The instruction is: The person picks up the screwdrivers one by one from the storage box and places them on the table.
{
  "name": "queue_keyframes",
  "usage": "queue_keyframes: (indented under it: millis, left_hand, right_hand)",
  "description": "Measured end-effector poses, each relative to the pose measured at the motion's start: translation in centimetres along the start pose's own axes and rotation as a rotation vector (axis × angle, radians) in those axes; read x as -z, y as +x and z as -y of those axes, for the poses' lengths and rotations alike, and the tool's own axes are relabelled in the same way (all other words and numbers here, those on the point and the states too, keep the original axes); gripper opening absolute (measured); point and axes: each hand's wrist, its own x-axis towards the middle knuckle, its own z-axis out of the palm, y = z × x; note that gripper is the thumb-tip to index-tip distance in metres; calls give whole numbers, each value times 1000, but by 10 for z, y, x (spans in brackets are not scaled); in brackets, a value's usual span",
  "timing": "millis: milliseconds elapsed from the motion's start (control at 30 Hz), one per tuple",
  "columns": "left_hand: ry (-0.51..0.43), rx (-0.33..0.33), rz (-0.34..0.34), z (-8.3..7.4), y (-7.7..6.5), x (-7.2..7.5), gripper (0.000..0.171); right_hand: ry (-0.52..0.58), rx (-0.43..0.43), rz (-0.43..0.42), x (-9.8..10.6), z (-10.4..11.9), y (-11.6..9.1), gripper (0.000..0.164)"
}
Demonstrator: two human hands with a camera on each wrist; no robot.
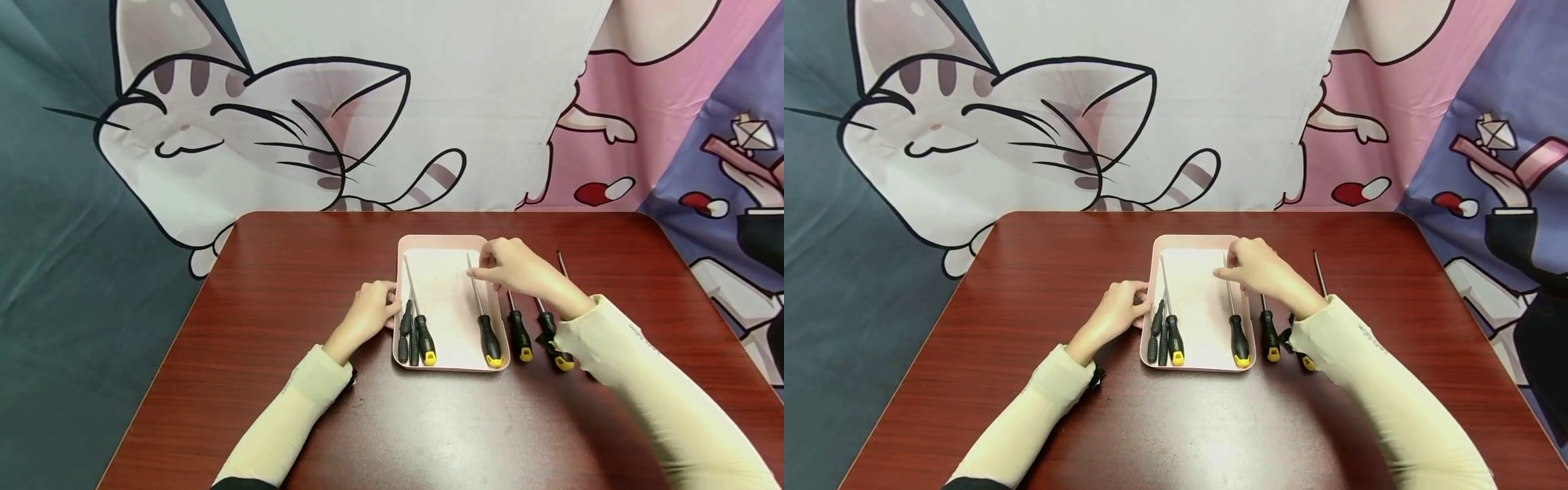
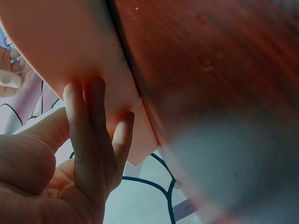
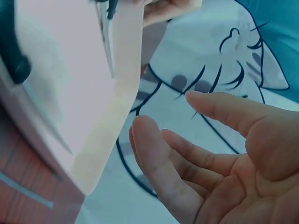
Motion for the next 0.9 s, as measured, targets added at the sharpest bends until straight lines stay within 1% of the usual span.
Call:
queue_keyframes:
  millis: [167,400,467,600,900]
  left_hand:
    - [7,-3,-2,1,-1,0,36]
    - [-22,-10,-2,1,0,0,36]
    - [-18,-13,-5,1,0,0,36]
    - [0,-17,-12,1,0,1,36]
    - [-8,-11,-1,2,1,0,37]
  right_hand:
    - [46,10,37,-13,11,12,25]
    - [87,70,59,-31,18,26,22]
    - [102,58,76,-36,20,29,22]
    - [92,36,99,-47,22,32,23]
    - [94,2,150,-75,25,36,21]
